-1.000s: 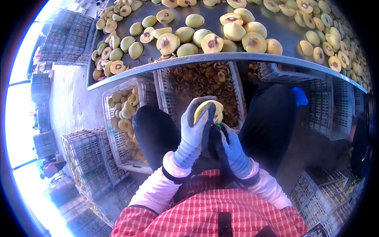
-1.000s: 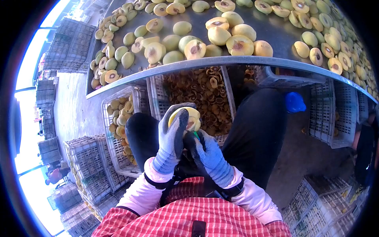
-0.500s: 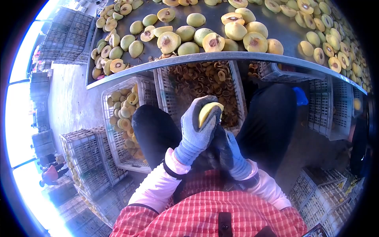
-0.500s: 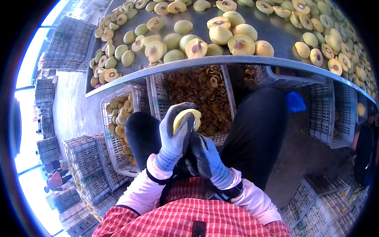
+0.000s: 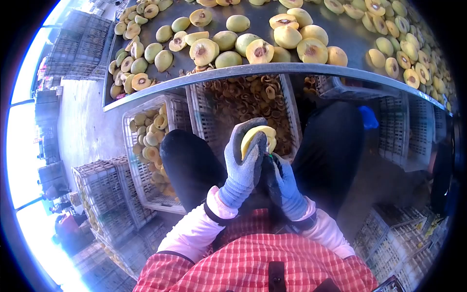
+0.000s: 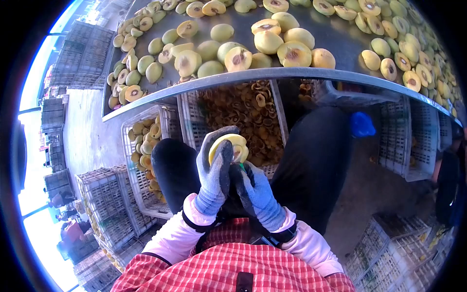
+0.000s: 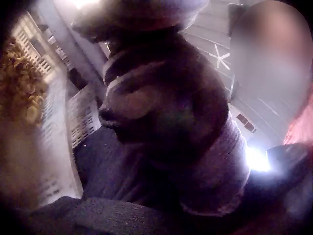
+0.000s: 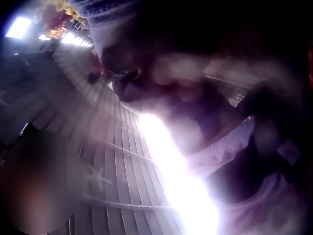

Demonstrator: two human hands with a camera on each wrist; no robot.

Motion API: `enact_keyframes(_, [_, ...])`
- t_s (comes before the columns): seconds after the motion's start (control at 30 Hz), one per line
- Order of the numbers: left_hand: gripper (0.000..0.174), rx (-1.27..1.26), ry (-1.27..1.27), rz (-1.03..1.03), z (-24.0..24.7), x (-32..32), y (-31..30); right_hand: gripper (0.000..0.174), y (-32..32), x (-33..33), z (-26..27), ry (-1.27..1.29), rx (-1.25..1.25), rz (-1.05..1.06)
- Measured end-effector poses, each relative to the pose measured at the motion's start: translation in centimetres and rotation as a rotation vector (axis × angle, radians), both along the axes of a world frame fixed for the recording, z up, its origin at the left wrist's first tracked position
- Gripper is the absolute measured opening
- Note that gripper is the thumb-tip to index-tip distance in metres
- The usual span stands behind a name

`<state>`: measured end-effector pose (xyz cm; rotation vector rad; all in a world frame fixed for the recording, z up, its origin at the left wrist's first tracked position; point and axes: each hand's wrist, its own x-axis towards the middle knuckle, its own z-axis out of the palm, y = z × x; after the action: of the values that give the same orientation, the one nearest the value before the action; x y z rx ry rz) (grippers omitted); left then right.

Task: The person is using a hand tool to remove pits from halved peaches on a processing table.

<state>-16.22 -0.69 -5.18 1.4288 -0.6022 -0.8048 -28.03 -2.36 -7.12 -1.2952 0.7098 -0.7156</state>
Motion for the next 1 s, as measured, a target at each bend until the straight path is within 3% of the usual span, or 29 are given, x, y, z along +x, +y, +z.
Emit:
enact_keyframes(0.13, [0.031, 0.044, 0.037, -0.031, 0.5, 0.7, 0.5, 0.025, -0.9, -0.2, -1.2, 0.009, 0.218, 0.239])
enact_keyframes(0.2, [0.030, 0.052, -0.069, -0.050, 0.6, 1.1, 0.8, 0.026, -1.1, -0.3, -1.9, -0.060, 0.115, 0.299])
enact_keyframes(0.27, [0.029, 0.060, -0.252, -0.073, 1.2, 1.3, 0.7, 0.028, -1.1, -0.5, -1.4, -0.105, 0.215, 0.357])
enact_keyframes(0.37, [0.032, -0.080, -0.705, -0.111, 1.2, 1.9, 0.2, 0.033, -0.9, -0.8, 0.8, -0.252, 0.753, 0.430])
enact_keyframes(0.43, [0.045, -0.150, -0.816, -0.239, 0.5, 3.2, -0.2, 0.039, -0.5, -1.1, -0.1, -0.493, 1.224, 0.447])
enact_keyframes(0.5, [0.051, -0.177, -0.911, -0.390, 0.5, 4.2, -0.5, 0.047, -0.4, -1.2, -0.2, -0.555, 1.346, 0.544])
enact_keyframes(0.63, [0.051, -0.169, -0.709, -0.475, -0.4, 4.4, -0.8, 0.049, 0.0, -1.5, -1.0, -0.756, 1.532, 0.633])
enact_keyframes(0.77, [0.044, -0.118, -0.249, -0.521, -0.6, 3.6, -0.4, 0.050, 0.4, -1.2, -0.7, -1.008, 1.675, 0.739])
enact_keyframes(0.87, [0.039, -0.093, -0.029, -0.495, -0.9, 2.9, -0.3, 0.052, 0.5, -1.1, -0.5, -1.050, 1.669, 0.646])
enact_keyframes(1.0, [0.048, -0.070, 0.214, -0.597, 0.3, 3.7, -1.5, 0.050, -0.9, -1.9, 0.0, -0.638, 1.430, 0.462])
